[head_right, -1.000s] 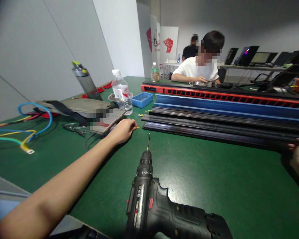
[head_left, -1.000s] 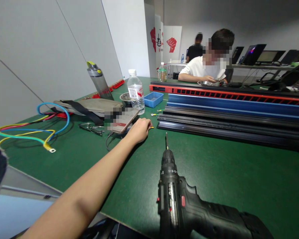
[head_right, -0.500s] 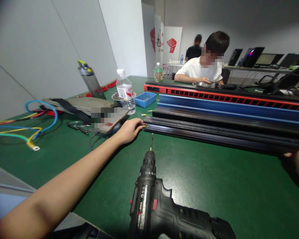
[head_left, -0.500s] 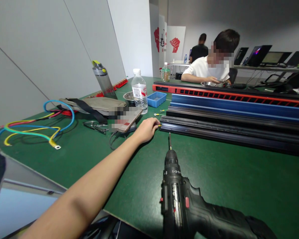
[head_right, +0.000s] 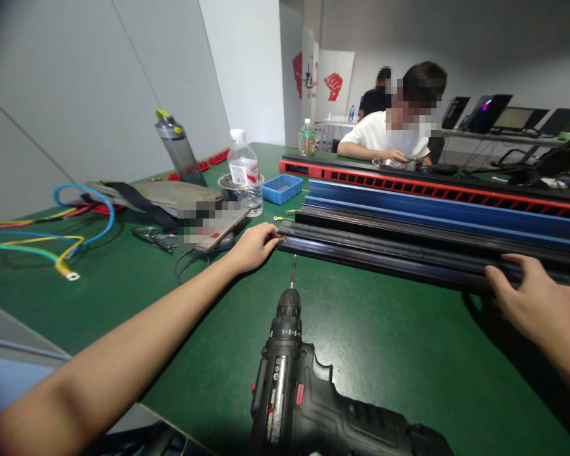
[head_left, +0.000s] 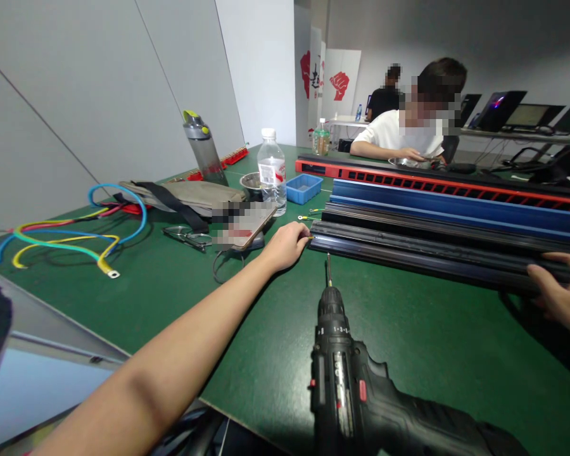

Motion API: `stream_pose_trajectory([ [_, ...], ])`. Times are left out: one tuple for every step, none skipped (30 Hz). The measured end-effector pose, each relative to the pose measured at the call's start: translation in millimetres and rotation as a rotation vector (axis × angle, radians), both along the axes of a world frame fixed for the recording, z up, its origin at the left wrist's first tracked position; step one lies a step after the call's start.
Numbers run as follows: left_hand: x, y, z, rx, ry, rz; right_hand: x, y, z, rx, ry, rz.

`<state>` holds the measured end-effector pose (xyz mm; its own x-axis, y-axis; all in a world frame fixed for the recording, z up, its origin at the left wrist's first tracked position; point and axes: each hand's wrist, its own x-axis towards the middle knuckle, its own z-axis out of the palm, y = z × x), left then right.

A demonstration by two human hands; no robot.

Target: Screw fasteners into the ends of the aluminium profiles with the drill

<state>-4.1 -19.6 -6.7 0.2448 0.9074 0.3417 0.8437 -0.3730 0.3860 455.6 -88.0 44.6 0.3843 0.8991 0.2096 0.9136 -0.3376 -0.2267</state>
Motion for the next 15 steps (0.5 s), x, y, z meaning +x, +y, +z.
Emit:
stream_pose_trajectory([
  [0,0,-0.3,0.006,0.001,-0.001,-8,-5,1.2,0.013,-0.044,0.079],
  [1,1,-0.4,0.013,0.001,-0.001,-15,-11,0.7,0.037,-0.076,0.158],
  [1,1,-0.3,0.02,0.001,0.001,-22,-17,-1.1,0.064,-0.091,0.26],
  [2,1,-0.2,0.026,0.0,0.004,-30,-24,-3.7,0.078,-0.082,0.391],
  [2,1,0.0,0.029,-0.001,0.009,-38,-31,-6.8,0.082,-0.06,0.544],
  [2,1,0.1,0.03,-0.001,0.015,-46,-40,-9.6,0.068,-0.041,0.727],
  [3,1,0.1,0.028,0.001,0.022,-54,-50,-12.0,0.067,-0.043,0.878],
  [3,1,0.1,0.026,0.004,0.028,-63,-61,-13.8,0.05,-0.078,1.019],
  [3,2,0.0,0.023,0.008,0.032,-72,-73,-15.0,0.079,-0.126,1.128],
  [3,2,-0.2,0.021,0.012,0.034,-82,-85,-15.8,0.109,-0.174,1.181],
  [3,2,-0.5,0.019,0.016,0.035,-93,-96,-16.7,0.08,-0.221,1.201],
  [4,2,-0.8,0.019,0.019,0.035,-103,-107,-17.9,0.089,-0.253,1.245],
  [4,3,-1.2,0.019,0.021,0.036,-113,-116,-19.7,0.151,-0.284,1.284],
  [4,3,-1.6,0.02,0.023,0.038,-124,-124,-22.2,0.187,-0.321,1.284],
  [4,4,-2.1,0.022,0.024,0.04,-133,-130,-25.1,0.228,-0.359,1.284],
])
